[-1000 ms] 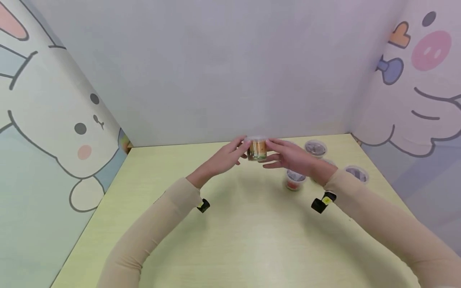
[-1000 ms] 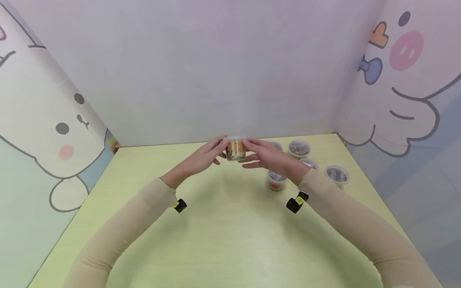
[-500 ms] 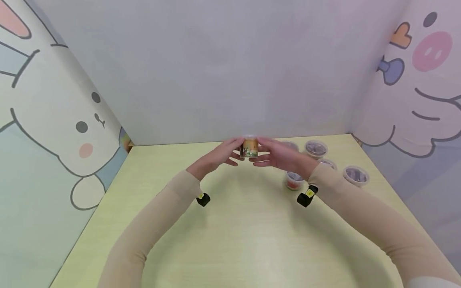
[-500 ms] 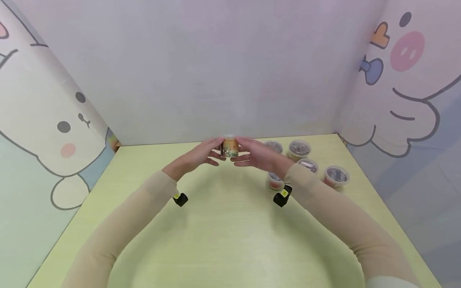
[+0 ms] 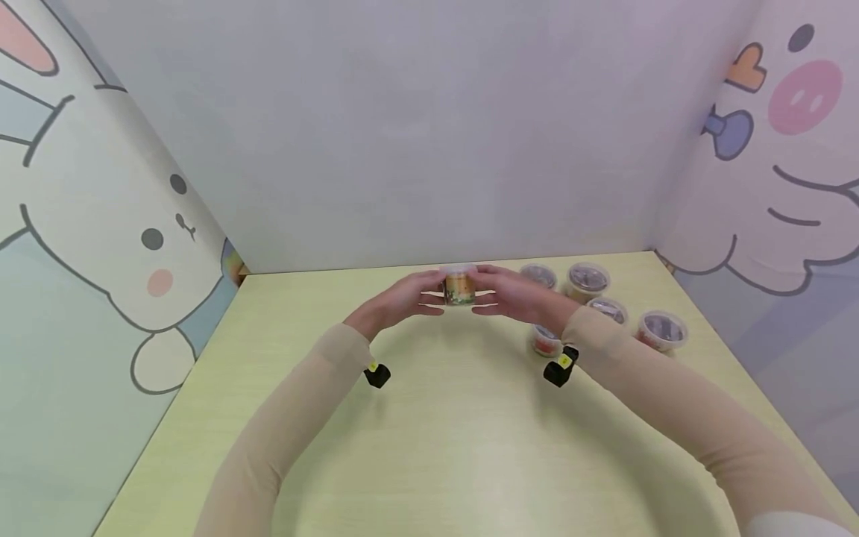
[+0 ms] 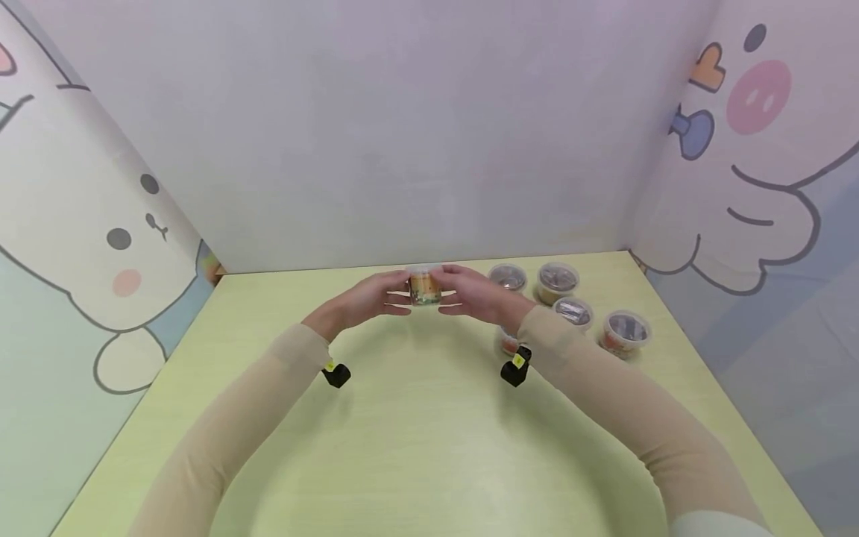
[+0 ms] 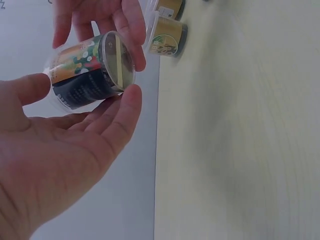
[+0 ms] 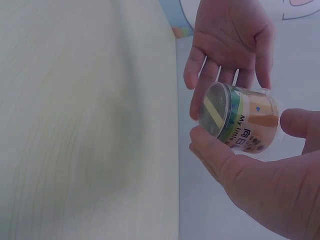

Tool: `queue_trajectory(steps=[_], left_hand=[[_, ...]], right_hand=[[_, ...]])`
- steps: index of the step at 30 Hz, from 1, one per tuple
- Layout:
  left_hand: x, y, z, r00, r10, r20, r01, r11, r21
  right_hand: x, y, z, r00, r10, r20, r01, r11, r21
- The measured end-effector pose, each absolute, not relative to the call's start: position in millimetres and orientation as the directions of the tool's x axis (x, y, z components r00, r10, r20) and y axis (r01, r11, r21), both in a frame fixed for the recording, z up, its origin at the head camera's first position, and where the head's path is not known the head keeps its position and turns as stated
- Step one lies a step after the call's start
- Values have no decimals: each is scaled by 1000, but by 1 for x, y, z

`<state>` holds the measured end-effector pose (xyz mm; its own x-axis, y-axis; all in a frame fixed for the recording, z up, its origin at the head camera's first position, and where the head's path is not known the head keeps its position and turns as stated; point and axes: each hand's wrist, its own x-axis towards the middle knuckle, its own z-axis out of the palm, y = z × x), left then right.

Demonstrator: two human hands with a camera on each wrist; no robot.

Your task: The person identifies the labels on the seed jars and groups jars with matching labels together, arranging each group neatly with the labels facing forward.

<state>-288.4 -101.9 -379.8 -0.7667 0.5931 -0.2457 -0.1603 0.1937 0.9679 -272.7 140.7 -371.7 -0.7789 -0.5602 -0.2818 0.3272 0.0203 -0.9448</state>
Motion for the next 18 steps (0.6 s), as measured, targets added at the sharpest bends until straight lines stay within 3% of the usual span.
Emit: queue_trajectory(steps=[18], left_hand=[[-286,-103,-388,-823,522,-222,-175,138,975]], right_hand=[[-278,129,-369,-790,-533,-304,335,39,-941]])
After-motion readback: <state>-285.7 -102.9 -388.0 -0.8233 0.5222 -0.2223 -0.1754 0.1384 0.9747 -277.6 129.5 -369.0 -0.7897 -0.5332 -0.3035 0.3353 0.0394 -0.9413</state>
